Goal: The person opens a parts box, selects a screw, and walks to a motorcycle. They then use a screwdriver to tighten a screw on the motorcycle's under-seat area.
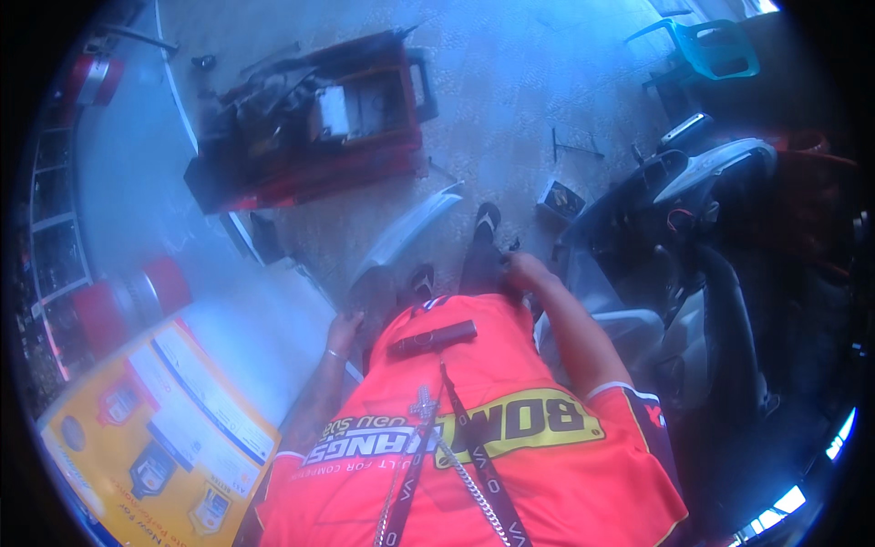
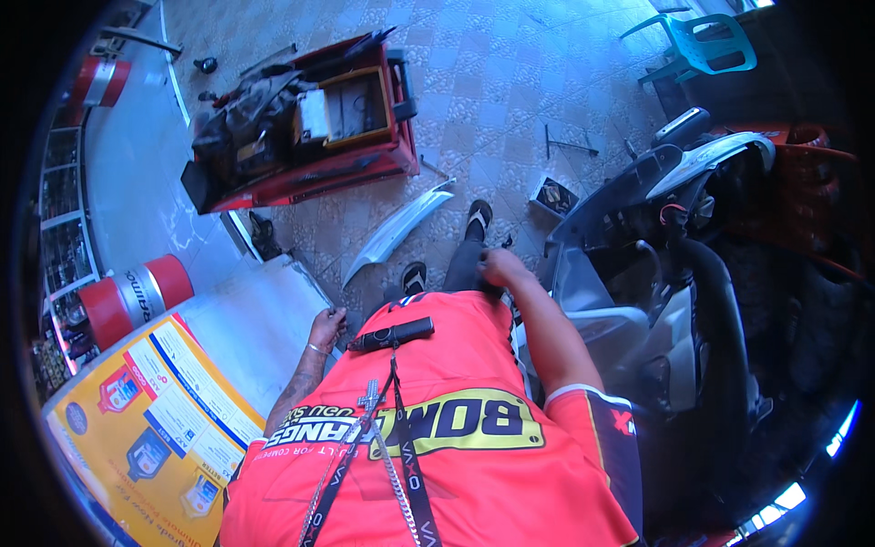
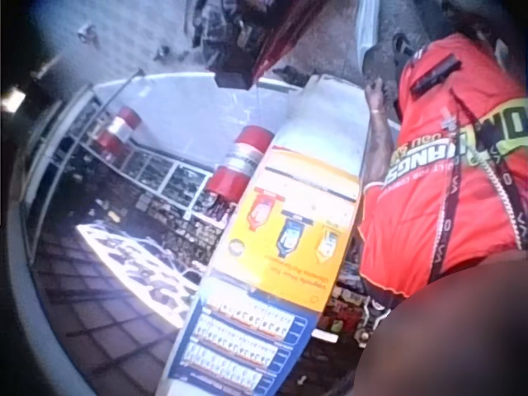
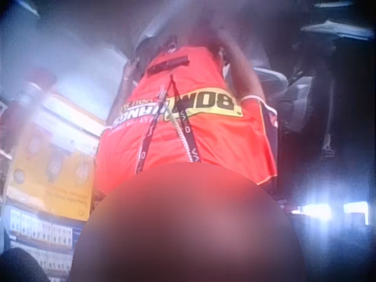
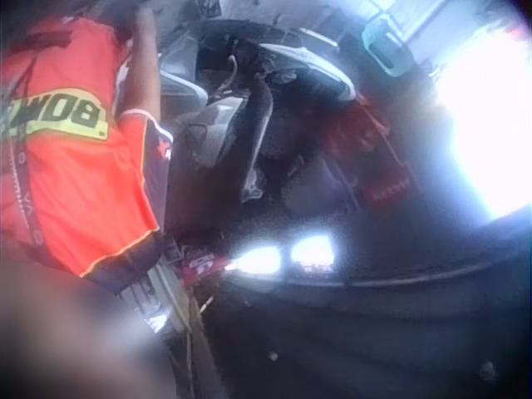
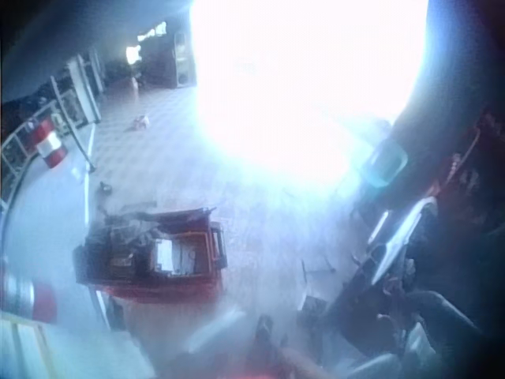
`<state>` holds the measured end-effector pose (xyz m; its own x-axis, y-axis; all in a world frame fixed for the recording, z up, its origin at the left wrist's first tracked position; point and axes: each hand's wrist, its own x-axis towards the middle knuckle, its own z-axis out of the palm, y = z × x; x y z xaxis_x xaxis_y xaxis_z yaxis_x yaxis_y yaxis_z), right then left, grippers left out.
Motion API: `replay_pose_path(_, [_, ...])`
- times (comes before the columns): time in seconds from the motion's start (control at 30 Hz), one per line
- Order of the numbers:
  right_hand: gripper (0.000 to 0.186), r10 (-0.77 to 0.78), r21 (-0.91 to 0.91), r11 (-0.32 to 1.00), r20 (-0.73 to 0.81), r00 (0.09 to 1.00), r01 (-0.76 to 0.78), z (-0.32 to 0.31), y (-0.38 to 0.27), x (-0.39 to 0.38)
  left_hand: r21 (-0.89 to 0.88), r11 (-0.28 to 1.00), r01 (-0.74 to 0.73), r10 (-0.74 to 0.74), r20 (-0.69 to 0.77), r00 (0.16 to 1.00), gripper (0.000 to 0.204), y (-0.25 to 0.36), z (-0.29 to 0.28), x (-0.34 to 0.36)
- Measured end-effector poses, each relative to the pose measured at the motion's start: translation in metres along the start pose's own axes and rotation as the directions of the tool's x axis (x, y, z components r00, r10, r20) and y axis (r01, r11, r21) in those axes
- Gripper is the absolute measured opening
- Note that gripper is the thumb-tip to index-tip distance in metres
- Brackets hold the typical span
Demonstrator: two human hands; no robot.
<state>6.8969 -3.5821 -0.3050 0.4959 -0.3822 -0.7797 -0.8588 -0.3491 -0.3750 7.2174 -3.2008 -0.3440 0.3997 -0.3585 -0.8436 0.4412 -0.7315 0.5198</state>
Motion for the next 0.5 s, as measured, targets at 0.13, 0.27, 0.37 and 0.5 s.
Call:
replay_pose_path(0.13, [0.042, -0.238, -0.040, 0.970, 0.017, 0.971, 0.238, -0.050, -0.009, 0.053, -0.108, 0.989, 0.104, -0.102, 0.028, 0.994, 0.022, 0.056, 0.057, 0.005])
replay_pose_path(0.27, [0.038, -0.378, -0.023, 0.925, -0.013, 0.926, 0.378, -0.103, -0.029, 0.079, -0.093, 0.989, 0.114, -0.111, 0.043, 0.993, 0.019, 0.130, 0.136, 0.010])
replay_pose_path(0.37, [0.039, -0.522, -0.099, 0.846, 0.050, 0.851, 0.525, -0.150, -0.049, 0.084, 0.147, 0.986, -0.078, 0.077, 0.012, 0.997, 0.017, 0.195, 0.196, 0.027])
replay_pose_path(0.5, [0.039, -0.530, -0.094, 0.842, 0.038, 0.847, 0.531, -0.197, -0.056, 0.080, 0.304, 0.927, -0.219, 0.197, 0.100, 0.975, 0.018, 0.272, 0.260, 0.046])
